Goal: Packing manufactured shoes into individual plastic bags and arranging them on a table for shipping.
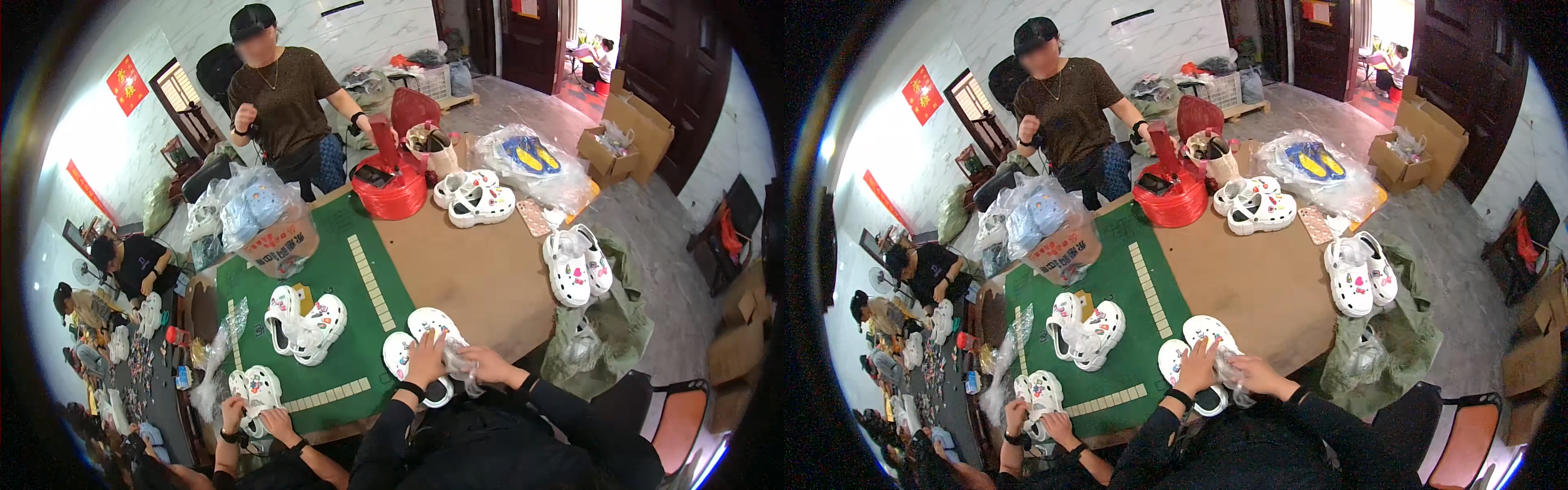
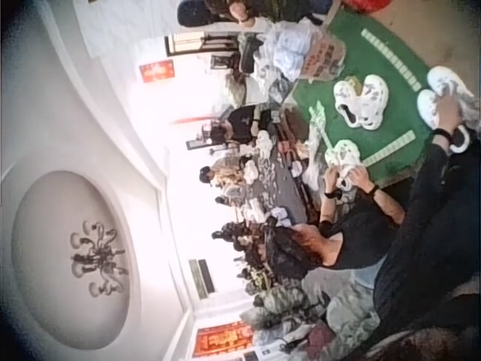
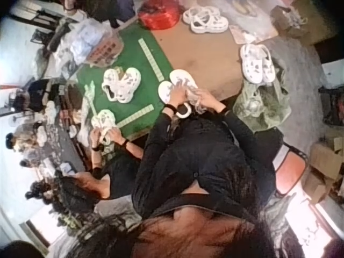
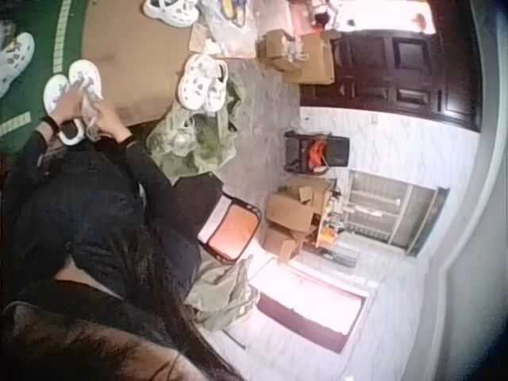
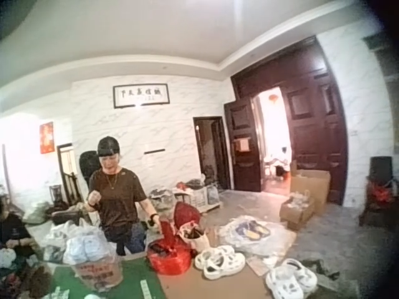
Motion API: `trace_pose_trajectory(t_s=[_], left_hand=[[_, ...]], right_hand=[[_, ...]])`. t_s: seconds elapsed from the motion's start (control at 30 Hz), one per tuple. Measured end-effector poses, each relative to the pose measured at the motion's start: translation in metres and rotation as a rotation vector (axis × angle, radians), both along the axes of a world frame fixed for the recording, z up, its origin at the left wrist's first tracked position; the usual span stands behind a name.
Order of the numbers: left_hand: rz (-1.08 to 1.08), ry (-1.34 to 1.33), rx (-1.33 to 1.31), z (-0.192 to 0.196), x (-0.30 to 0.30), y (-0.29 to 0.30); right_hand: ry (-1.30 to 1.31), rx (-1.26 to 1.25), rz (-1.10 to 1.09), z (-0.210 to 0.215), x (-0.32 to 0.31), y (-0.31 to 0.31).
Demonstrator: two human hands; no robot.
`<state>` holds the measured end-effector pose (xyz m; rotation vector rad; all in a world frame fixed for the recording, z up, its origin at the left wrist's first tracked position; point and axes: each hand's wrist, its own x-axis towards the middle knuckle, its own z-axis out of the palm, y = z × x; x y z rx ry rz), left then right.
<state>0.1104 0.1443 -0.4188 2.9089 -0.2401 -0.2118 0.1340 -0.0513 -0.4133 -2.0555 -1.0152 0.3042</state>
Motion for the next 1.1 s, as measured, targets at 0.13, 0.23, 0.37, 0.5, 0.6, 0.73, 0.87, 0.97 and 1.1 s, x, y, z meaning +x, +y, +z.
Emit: trace_pose_trajectory(t_s=[0.13, 0.23, 0.37, 0.5, 0.6, 0.73, 0.87, 0.97, 1.1], left_hand=[[-0.046, -0.061, -0.032, -0.003, -0.002, 0.004], [-0.032, 0.065, -0.246, 0.008, -0.006, 0.009], [-0.016, 0.014, -0.499, 0.024, -0.01, 0.02], [-0.058, -0.088, -0.622, 0.035, -0.013, 0.011], [0.056, -0.085, -0.362, 0.029, -0.018, 0.002], [0.014, -0.2, -0.198, 0.026, -0.018, 0.002], [0.136, -0.376, -0.352, 0.056, -0.014, -0.006], [0.271, -0.403, -0.422, 0.053, -0.014, 0.0], [0.285, -0.396, -0.556, 0.055, -0.013, 0.005]], right_hand=[[0.569, 0.276, -0.259, 0.009, -0.001, -0.011], [0.654, 0.232, -0.449, 0.001, 0.006, -0.016], [0.814, 0.429, -0.437, 0.001, 0.005, -0.006], [0.863, 0.442, -0.322, 0.009, 0.001, 0.004], [0.796, 0.363, -0.262, 0.009, 0.0, 0.007], [0.775, 0.5, -0.21, 0.007, -0.001, 0.006], [0.386, 0.296, -0.457, -0.003, 0.002, 0.0], [0.493, 0.093, -0.423, 0.011, -0.006, 0.005], [0.686, 0.039, -0.346, -0.013, -0.007, 0.005]])
